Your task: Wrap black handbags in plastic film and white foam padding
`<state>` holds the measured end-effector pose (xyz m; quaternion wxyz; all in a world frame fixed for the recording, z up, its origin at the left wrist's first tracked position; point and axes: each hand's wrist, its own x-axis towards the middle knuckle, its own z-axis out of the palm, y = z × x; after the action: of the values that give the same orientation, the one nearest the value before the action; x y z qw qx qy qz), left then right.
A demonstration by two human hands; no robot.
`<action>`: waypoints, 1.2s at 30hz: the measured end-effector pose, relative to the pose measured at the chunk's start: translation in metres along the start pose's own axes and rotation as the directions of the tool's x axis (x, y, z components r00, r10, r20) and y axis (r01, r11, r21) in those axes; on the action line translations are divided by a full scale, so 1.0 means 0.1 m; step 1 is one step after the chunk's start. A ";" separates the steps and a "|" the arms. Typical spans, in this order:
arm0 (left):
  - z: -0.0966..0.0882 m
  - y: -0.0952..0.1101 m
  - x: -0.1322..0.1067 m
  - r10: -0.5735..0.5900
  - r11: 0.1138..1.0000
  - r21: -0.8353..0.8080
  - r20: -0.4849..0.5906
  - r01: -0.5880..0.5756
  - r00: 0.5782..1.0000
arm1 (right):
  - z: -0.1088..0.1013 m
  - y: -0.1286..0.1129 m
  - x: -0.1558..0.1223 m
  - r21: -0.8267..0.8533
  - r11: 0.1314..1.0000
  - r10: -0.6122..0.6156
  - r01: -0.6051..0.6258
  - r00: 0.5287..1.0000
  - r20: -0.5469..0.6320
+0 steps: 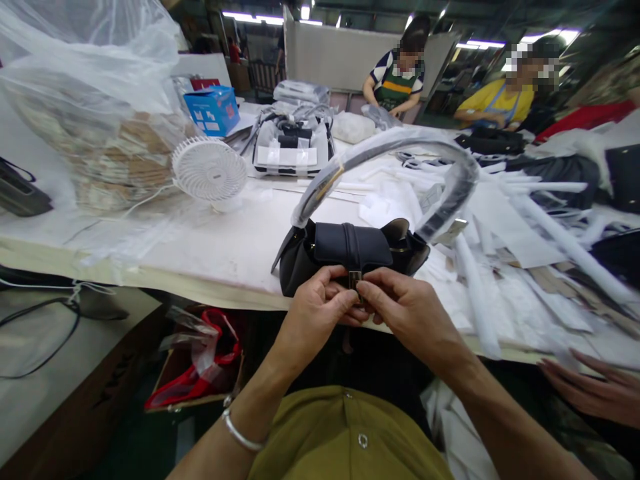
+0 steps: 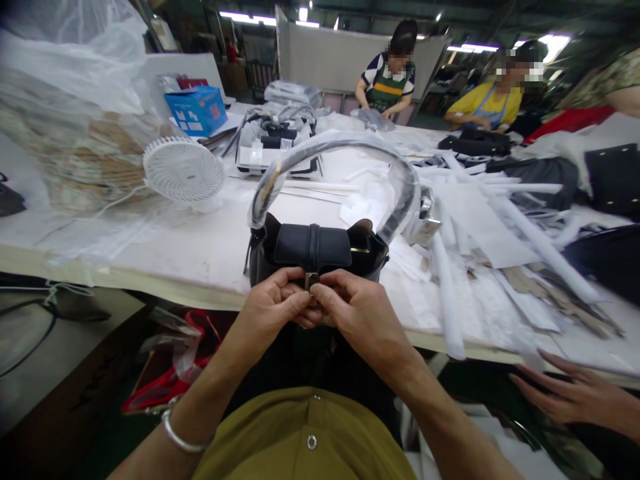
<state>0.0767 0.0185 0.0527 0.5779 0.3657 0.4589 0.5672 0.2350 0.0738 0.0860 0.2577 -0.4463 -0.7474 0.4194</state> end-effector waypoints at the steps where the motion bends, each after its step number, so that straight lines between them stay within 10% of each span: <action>1: 0.00 0.00 -0.01 0.017 0.999 0.035 -0.026 -0.016 1.000 | 0.03 -0.02 0.03 -0.087 0.994 -0.074 0.072 0.997 -0.019; 8: 0.01 -0.02 -0.07 0.099 0.974 0.206 -0.029 -0.091 0.995 | 0.08 0.04 0.14 -0.480 0.776 -0.456 0.409 0.890 0.020; 15: 0.05 0.03 -0.03 0.105 0.979 0.184 -0.088 -0.088 0.991 | 0.03 -0.08 -0.02 0.005 0.973 -0.229 0.231 0.967 -0.109; 22: -0.02 0.00 -0.01 0.034 0.996 0.089 -0.035 -0.030 0.999 | -0.14 0.29 -0.30 0.111 0.987 0.072 -0.119 0.929 0.362; 27: -0.13 0.02 0.02 -0.003 0.997 0.077 0.001 0.003 1.000 | -0.25 0.50 -0.37 -0.103 0.995 0.012 -0.002 0.995 0.096; 36: -0.32 0.12 0.37 0.231 0.946 0.243 -0.042 -0.214 0.972 | -0.10 0.47 0.04 -0.308 0.907 -0.343 0.288 0.929 -0.139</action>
<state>0.0407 0.0527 0.0494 0.4461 0.4616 0.4988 0.5824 0.2625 0.0930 0.0511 0.3263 -0.3891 -0.8338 0.2167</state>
